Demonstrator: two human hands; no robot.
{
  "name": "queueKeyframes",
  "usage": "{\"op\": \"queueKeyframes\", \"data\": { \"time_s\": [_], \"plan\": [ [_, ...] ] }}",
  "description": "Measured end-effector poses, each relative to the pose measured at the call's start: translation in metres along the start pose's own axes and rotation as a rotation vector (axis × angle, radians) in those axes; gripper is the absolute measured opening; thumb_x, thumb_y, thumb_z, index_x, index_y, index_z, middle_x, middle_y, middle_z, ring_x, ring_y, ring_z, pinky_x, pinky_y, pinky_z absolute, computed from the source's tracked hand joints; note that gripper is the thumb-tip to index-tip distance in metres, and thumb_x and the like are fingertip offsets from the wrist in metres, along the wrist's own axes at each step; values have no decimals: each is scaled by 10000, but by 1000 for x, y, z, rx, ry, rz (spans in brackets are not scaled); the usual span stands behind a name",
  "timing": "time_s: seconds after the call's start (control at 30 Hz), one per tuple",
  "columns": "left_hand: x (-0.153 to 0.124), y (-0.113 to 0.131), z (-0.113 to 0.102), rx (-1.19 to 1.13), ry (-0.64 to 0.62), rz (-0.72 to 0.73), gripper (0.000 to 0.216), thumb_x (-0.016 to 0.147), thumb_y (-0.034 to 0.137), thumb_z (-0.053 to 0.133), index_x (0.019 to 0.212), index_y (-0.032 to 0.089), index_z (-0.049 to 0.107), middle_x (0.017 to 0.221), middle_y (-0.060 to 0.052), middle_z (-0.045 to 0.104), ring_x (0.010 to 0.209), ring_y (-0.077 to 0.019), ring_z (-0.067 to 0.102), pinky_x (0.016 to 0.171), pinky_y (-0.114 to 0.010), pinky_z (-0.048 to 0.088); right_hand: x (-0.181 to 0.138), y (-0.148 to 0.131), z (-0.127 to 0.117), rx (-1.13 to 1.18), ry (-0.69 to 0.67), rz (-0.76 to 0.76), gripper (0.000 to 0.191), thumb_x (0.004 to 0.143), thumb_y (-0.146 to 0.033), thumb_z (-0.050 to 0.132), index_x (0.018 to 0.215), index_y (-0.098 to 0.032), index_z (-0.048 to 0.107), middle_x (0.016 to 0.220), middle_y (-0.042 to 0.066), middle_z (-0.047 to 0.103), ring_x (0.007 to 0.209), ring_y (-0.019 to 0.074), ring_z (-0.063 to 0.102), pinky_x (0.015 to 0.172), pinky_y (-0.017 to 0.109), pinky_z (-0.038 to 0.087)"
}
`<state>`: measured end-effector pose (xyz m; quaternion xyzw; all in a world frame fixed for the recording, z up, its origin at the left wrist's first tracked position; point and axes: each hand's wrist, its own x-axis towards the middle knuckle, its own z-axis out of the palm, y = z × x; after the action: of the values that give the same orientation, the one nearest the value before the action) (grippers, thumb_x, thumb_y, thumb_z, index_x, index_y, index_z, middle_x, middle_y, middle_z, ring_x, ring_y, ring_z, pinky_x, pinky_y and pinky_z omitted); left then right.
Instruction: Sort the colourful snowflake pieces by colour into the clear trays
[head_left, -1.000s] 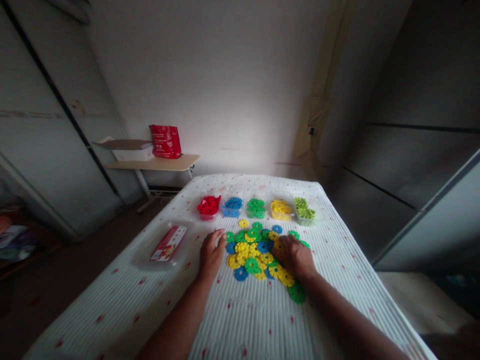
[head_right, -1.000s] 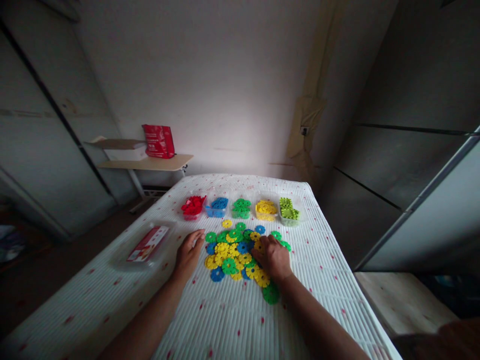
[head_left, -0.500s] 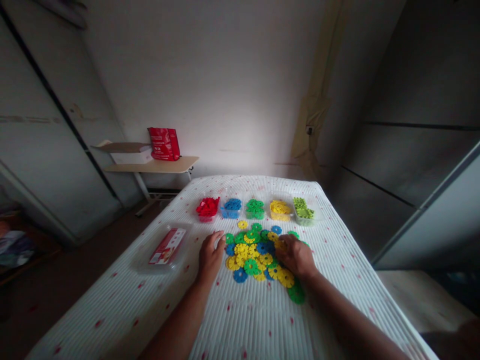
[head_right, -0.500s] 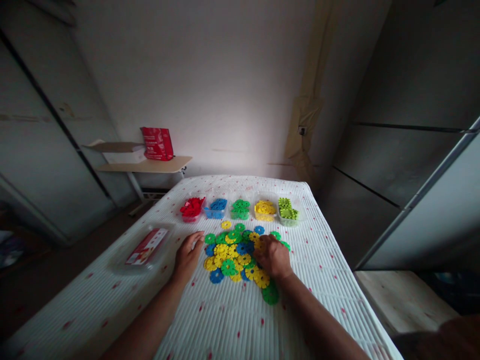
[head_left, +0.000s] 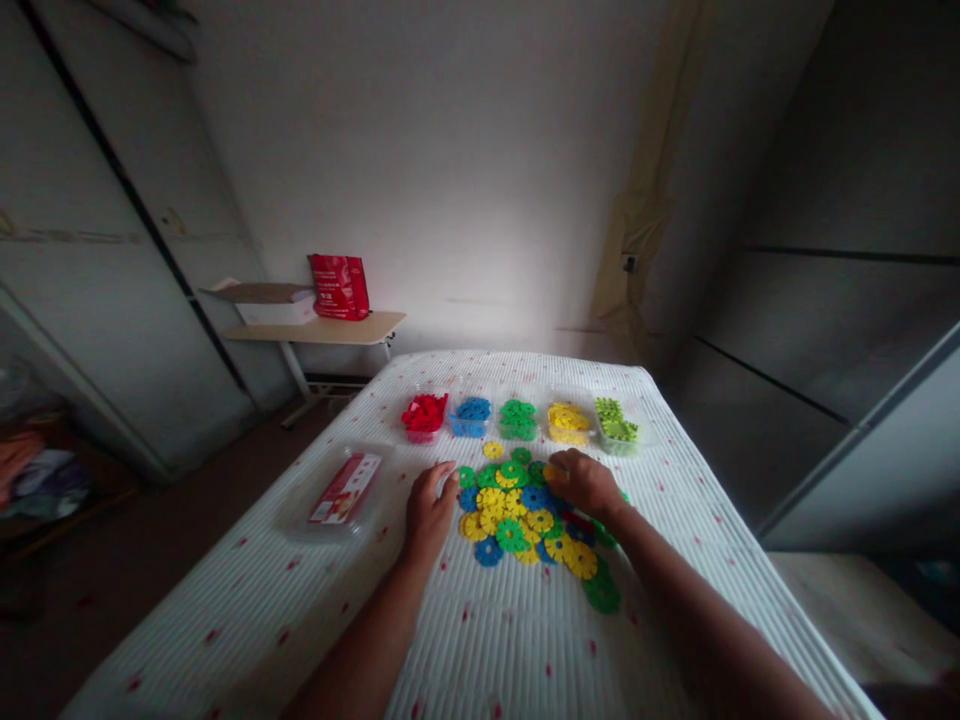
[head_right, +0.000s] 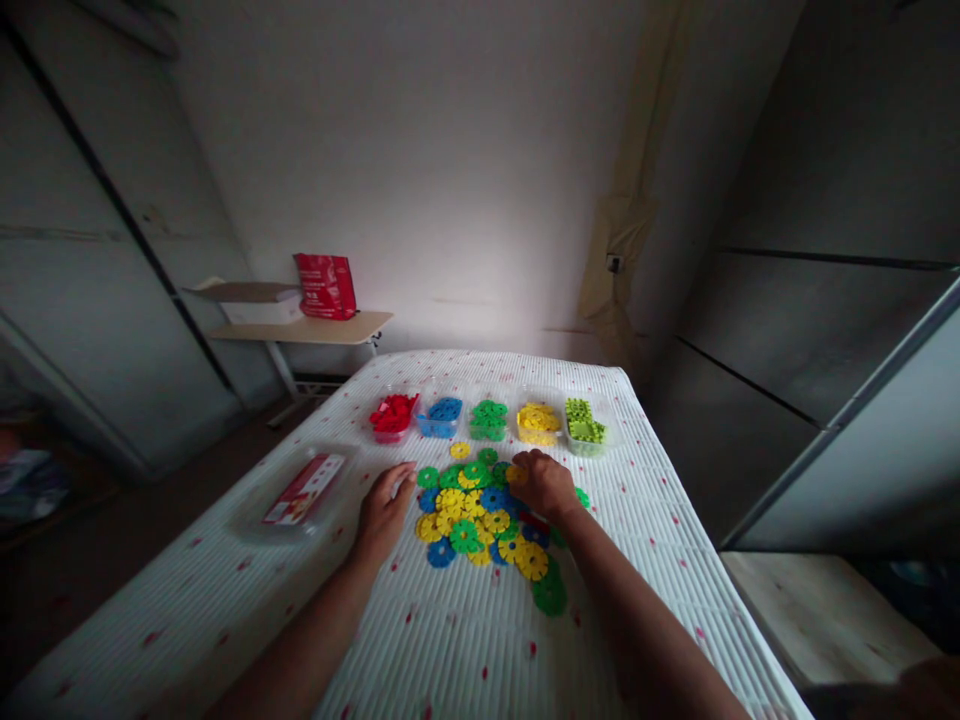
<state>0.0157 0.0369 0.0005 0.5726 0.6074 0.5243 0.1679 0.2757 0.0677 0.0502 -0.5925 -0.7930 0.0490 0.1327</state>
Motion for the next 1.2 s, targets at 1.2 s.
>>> {"op": "queueKeyframes", "data": {
  "time_s": [1.2],
  "plan": [
    [0,-7,1,62,-6,88,248,801,329,474,948,185,612,978,-72,652,970,-201,582,882,-358,450,-17,58,-29,-107,397,-189,319,879,-283,355,838,-168,649,844,87,644,744,152,581,632,227,398]
  ]
}}
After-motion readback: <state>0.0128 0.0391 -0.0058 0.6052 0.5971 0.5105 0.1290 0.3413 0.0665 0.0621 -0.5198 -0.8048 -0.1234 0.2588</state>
